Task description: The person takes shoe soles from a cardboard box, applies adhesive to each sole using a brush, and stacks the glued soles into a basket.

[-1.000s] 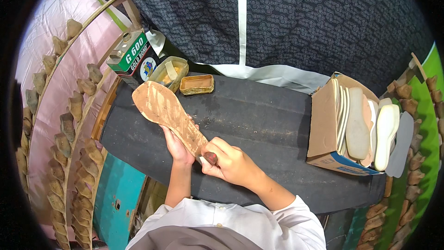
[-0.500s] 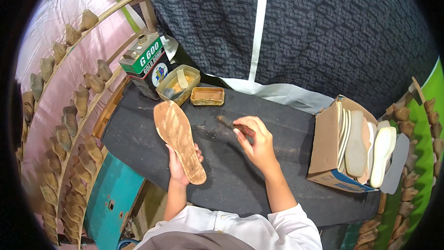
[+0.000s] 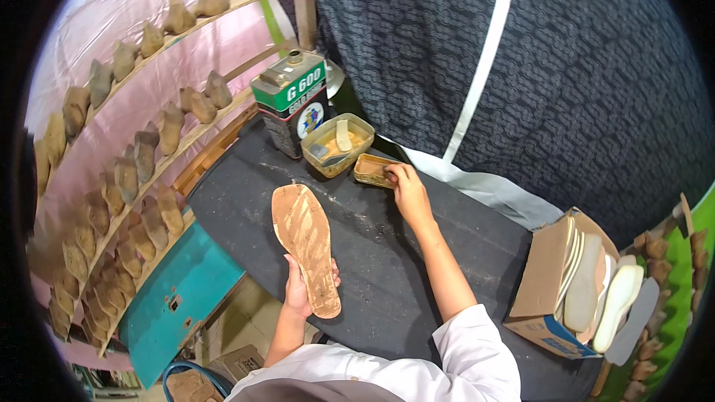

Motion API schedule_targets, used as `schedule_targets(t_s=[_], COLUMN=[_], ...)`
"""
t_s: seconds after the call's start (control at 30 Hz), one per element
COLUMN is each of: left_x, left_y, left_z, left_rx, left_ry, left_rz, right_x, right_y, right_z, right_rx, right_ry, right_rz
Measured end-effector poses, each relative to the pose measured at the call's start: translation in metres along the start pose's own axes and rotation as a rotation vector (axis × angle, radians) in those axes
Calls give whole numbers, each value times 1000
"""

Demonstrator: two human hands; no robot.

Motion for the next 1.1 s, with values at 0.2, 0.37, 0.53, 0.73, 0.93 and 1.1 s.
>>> schedule_targets(t_s=[0.2, 0.37, 0.53, 0.73, 0.93, 1.1], left_x=[4, 6, 11, 15, 8, -20], left_y=[2, 2, 1, 8, 31, 65], left_z=[-1, 7, 17, 23, 14, -2], left_rx=[-8, 15, 69, 200, 307, 443], left_ry=[-33, -17, -7, 63, 121, 88], left_rz=[16, 38, 6, 2, 7, -128], right_x=[5, -19, -49, -47, -26, -5], right_y=[21, 38, 61, 98, 112, 125], right_z=[-22, 26, 78, 137, 170, 189], right_rx=[17, 135, 147, 236, 210, 130], right_ry=[-18, 0, -51, -298, -271, -274], right_rz=[20, -92, -62, 444, 552, 468])
Point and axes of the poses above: each hand's wrist, its own y-axis away from the middle knuckle, its own x-axis out of the palm, z = x × y, the point moved 2 cm from there along -y, towards the middle knuckle, and after that the axes turned 4 degrees about -z, right-handed, at the moved point
